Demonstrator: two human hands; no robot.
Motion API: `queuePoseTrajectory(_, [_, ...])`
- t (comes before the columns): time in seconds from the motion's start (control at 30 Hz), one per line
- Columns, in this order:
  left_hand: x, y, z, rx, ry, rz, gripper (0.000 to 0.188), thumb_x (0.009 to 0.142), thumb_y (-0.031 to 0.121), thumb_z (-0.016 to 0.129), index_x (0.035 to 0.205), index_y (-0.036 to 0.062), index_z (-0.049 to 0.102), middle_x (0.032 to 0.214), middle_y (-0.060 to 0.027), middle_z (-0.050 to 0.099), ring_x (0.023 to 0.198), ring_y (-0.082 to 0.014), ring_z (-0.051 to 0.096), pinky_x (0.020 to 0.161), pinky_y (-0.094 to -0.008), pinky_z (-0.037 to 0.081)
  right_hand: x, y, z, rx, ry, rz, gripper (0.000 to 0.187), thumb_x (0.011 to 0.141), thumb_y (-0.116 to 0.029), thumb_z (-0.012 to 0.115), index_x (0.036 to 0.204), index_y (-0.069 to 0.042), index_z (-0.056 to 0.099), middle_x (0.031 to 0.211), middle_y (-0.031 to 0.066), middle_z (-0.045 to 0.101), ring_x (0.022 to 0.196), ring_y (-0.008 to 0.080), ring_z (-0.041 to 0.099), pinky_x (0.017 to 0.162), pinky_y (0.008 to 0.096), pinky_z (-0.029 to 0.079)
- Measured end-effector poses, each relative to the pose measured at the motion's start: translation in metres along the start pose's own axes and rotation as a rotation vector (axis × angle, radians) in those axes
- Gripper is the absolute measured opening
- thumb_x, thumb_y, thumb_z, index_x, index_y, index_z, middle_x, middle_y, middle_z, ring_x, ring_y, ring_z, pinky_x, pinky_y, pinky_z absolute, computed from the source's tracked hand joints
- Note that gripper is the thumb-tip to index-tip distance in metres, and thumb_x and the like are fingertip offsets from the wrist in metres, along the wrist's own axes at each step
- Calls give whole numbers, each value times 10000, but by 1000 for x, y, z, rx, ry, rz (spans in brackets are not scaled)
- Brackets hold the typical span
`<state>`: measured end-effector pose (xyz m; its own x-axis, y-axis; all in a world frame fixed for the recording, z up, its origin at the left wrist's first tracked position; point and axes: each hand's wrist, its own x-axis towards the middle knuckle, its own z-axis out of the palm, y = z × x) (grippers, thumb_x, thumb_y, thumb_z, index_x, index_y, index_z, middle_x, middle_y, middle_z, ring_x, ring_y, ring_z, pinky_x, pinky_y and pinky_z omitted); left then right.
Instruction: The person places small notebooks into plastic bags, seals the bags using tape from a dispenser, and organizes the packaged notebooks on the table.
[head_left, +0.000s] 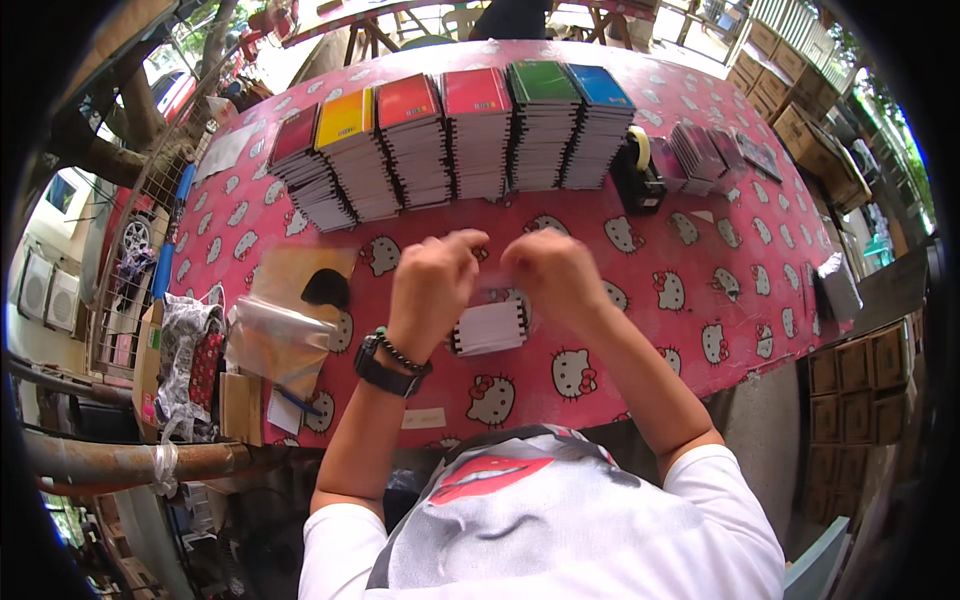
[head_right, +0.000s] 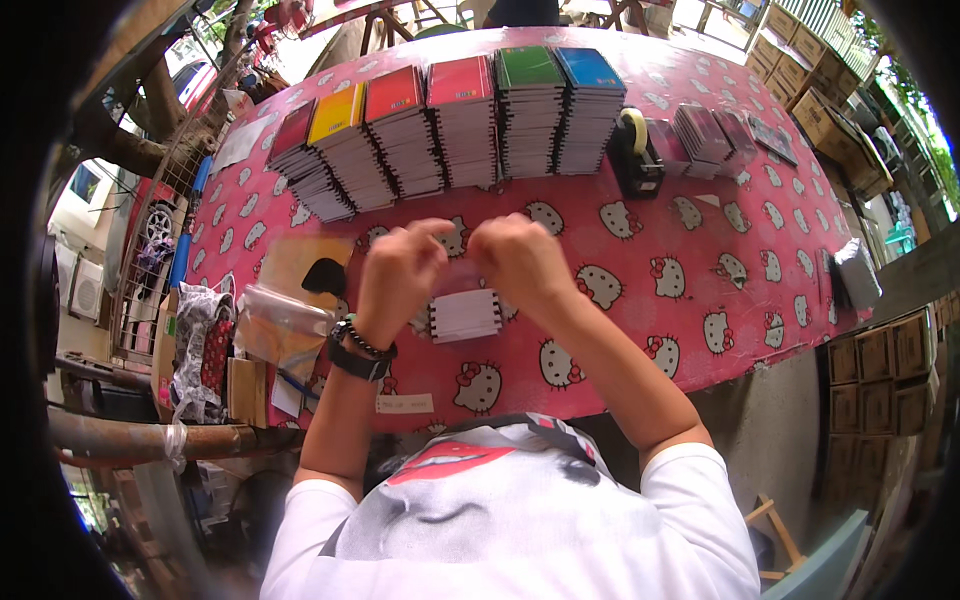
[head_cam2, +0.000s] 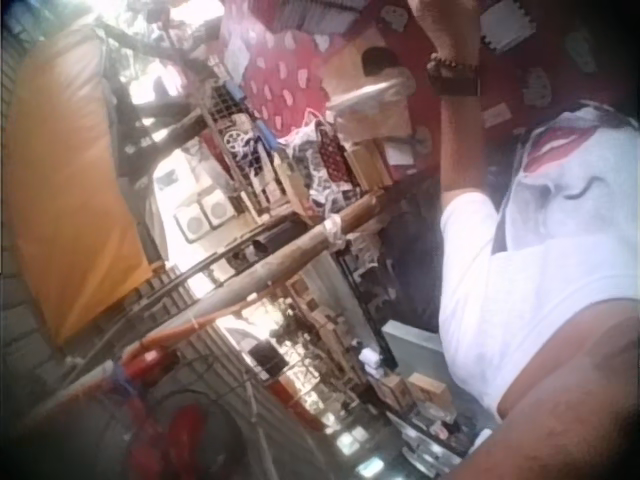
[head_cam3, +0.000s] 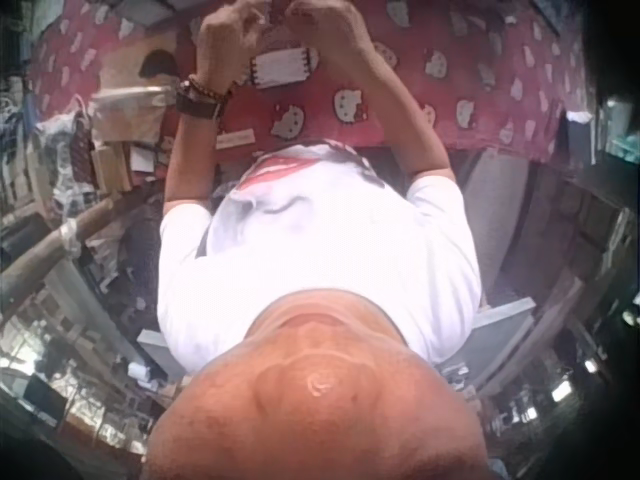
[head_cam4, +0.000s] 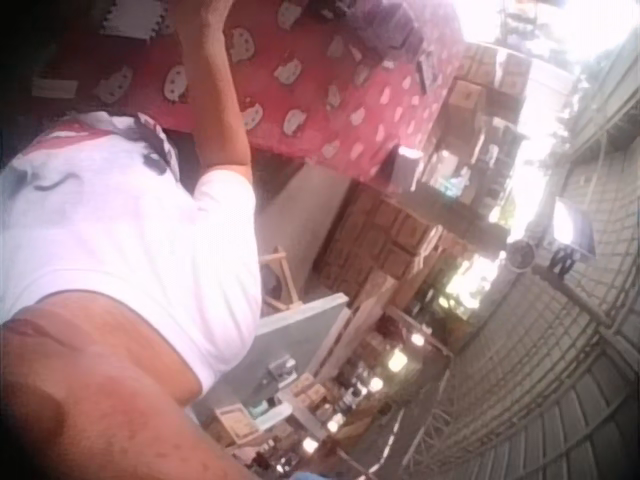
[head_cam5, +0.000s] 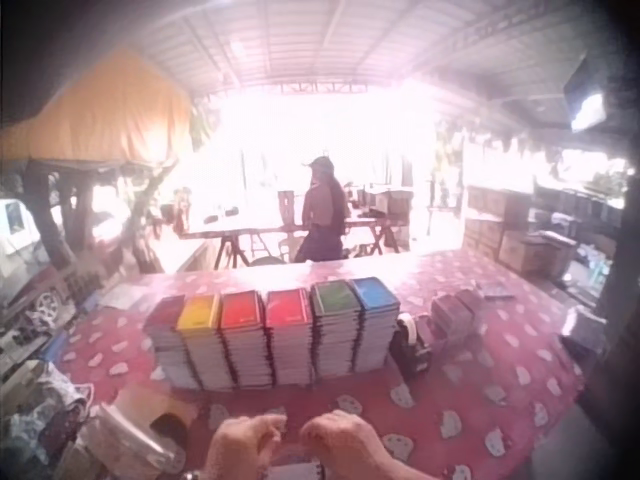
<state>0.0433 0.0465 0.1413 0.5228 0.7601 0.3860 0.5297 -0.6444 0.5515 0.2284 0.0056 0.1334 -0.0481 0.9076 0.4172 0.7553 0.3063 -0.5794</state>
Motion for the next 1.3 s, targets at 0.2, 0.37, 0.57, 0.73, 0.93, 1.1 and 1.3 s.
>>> queuePoseTrajectory(0.2, [-39,19,-11,120,-174,301,110,685,143,707,769,114,643,741,-14,623,875,-189,572,982,-444,284,-45,42,-25,478,-495,-102,275,667,-118,577,917,-66,681,934,33,657,984,203,499,959,351,330])
queuePoseTrajectory(0.37, [-48,8,-21,-107,309,244,85,680,74,666,760,95,646,775,-43,631,878,-229,574,992,-474,302,-72,36,3,505,-376,-72,528,515,-45,491,1008,-118,668,1137,6,604,1109,250,418,1015,372,280])
queuePoseTrajectory(0.57, [-111,-30,13,-180,150,-22,252,687,-22,584,918,61,638,974,-81,632,943,-279,544,884,-414,414,-86,49,3,509,-261,-15,549,511,13,492,1015,-120,661,1206,10,571,1144,285,399,1012,407,277])
queuePoseTrajectory(0.73, [-111,-28,30,-233,56,54,565,649,-44,563,1200,79,540,1241,-81,529,1157,-307,471,957,-396,371,-81,33,15,215,-364,-183,597,518,15,526,1074,-168,647,1271,7,526,1240,323,330,1010,445,253])
queuePoseTrajectory(0.93, [-116,-52,22,-124,-176,101,671,601,-51,562,1245,129,521,1331,-63,456,1290,-323,325,1034,-437,283,-70,30,12,251,-480,-222,652,495,-21,542,1116,-193,636,1347,17,458,1276,320,288,1042,459,202])
queuePoseTrajectory(1.1, [-78,-11,11,44,-92,168,532,653,92,690,1165,152,561,1266,-50,494,1263,-318,350,1060,-467,235,-64,43,15,482,-535,-103,661,492,-64,543,1132,-206,626,1342,4,457,1285,317,276,1048,477,173])
queuePoseTrajectory(1.3, [-73,-15,-4,-309,236,150,179,701,113,679,851,99,583,956,-82,582,1052,-299,529,1004,-469,304,-63,41,10,286,-586,-174,692,502,-45,560,1163,-246,602,1369,-1,420,1291,335,264,1042,502,172])
